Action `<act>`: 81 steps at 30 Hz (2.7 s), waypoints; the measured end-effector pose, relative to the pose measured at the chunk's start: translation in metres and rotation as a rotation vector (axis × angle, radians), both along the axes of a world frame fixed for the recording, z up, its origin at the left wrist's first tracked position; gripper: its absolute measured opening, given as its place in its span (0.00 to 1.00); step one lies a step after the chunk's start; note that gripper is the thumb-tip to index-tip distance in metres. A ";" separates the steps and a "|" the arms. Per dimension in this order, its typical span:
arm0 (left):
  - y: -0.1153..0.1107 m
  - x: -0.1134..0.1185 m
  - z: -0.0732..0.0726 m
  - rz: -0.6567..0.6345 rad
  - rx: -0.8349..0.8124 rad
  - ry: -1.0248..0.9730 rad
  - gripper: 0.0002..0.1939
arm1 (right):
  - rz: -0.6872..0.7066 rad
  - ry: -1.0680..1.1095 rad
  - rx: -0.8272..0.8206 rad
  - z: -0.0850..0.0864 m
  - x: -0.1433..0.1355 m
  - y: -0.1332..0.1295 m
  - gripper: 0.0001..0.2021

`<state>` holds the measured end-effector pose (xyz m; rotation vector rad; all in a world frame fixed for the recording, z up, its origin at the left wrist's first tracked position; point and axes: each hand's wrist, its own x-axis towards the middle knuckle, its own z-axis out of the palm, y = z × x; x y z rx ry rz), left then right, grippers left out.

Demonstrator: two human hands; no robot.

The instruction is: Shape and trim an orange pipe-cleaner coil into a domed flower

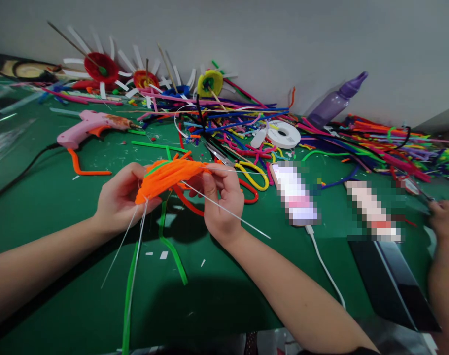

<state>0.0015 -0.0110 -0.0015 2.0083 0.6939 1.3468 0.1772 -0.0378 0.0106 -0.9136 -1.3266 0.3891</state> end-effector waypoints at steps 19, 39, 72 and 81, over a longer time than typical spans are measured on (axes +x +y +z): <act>-0.001 0.005 0.012 -0.084 0.026 -0.040 0.13 | 0.062 -0.028 -0.068 -0.003 0.006 0.000 0.03; 0.000 0.003 0.008 -0.136 -0.077 0.082 0.10 | 0.057 0.008 -0.149 -0.002 0.004 0.002 0.07; -0.001 0.007 0.011 -0.233 -0.191 0.043 0.08 | 0.099 0.101 -0.263 -0.002 0.004 0.006 0.08; 0.000 0.006 0.007 -0.186 -0.199 0.042 0.09 | 0.104 0.090 -0.257 0.000 0.004 0.005 0.07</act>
